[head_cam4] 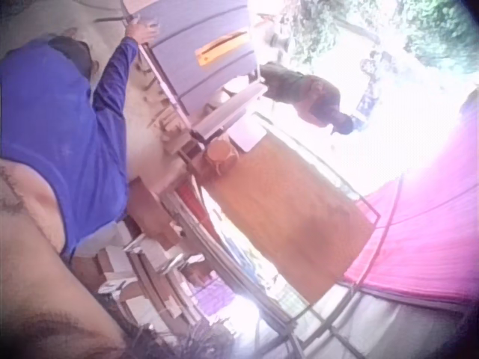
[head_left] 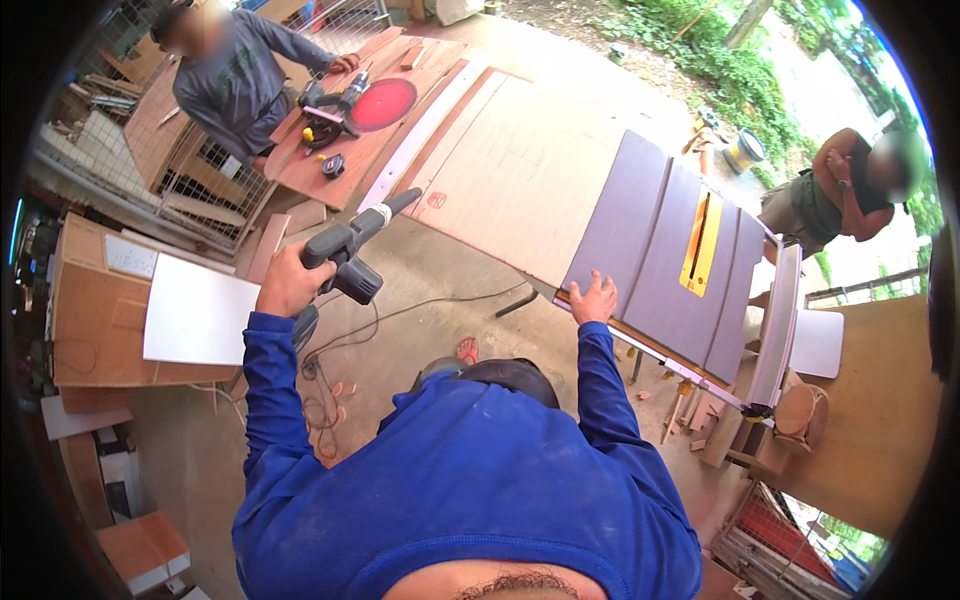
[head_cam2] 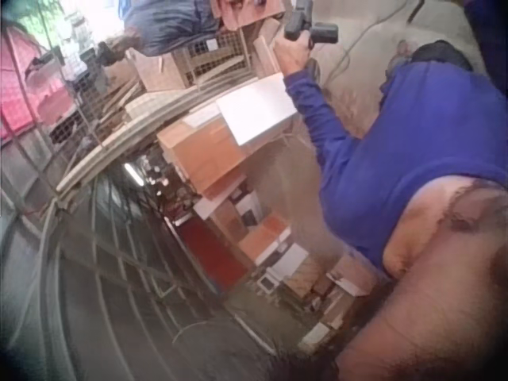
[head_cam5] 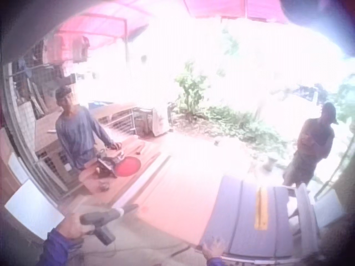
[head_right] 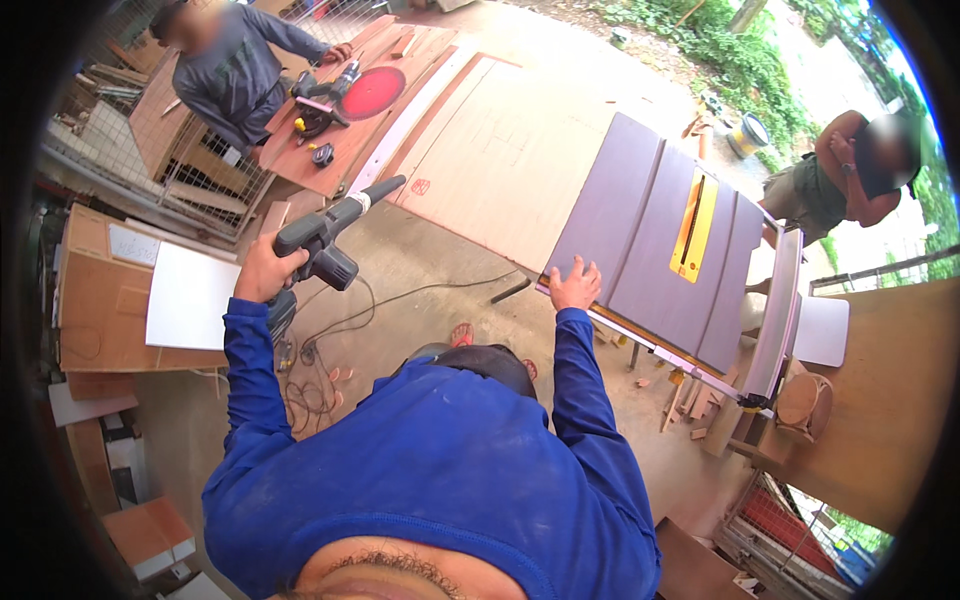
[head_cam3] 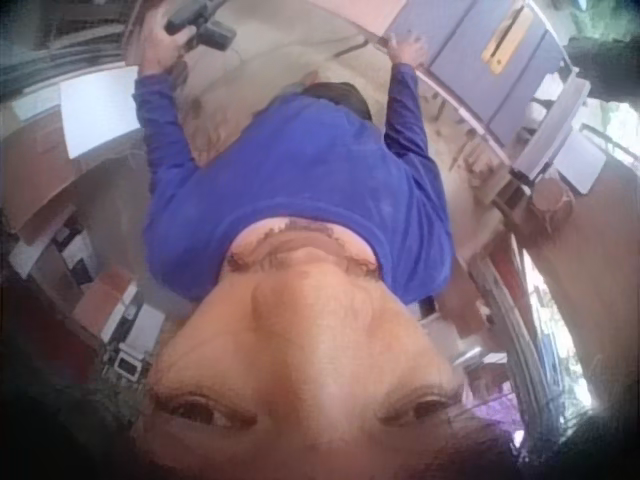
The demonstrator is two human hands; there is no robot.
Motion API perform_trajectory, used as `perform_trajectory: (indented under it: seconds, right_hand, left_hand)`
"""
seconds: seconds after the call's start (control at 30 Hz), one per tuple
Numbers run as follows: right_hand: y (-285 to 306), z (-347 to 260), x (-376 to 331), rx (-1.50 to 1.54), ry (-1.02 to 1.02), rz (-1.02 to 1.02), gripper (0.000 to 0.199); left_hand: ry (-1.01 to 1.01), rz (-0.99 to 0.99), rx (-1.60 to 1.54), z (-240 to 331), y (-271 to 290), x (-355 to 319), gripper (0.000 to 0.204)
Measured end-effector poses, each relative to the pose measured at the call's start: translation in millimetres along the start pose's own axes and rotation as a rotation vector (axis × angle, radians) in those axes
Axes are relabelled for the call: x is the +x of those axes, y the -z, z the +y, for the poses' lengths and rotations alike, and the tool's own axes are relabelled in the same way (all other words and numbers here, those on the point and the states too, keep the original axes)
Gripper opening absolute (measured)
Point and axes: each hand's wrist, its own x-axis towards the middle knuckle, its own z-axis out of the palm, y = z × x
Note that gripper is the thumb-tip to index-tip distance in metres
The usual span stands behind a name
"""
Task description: The person measures and marks a large pink board with a tape measure and pencil, then aligns a white strip along the marked line. They use a cordless drill to fasten the strip to the board with screws. After securing the strip, they use a handheld blower to clear debris from the work surface.
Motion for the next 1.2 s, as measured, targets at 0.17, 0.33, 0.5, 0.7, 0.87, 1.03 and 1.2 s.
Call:
perform_trajectory:
  seconds: [0.17,0.33,0.5,0.7,0.87,1.03,1.2]
  right_hand:
    - [-25,-17,-1,-0.235,-0.166,-0.220,0.098]
    - [-35,-18,3,-0.162,-0.162,-0.283,0.099]
    - [-36,-23,17,-0.189,-0.198,-0.314,0.101]
    - [-30,-28,30,-0.197,-0.207,-0.289,0.100]
    - [-22,-35,42,-0.260,-0.245,-0.319,0.102]
    - [-12,-43,51,-0.146,-0.304,-0.356,0.107]
    - [-9,-49,60,-0.146,-0.332,-0.360,0.106]
  left_hand:
    - [-0.151,0.023,0.057,-6,-6,85,0.037]
    - [-0.344,0.156,0.117,9,-34,196,0.037]
    - [-0.335,0.064,0.111,62,-75,299,0.047]
    - [-0.308,-0.130,0.060,146,-123,392,0.038]
    - [-0.517,-0.449,-0.227,214,-187,404,0.027]
    - [-0.579,-0.615,-0.277,274,-259,371,0.024]
    - [-0.599,-0.596,-0.137,318,-314,341,0.030]
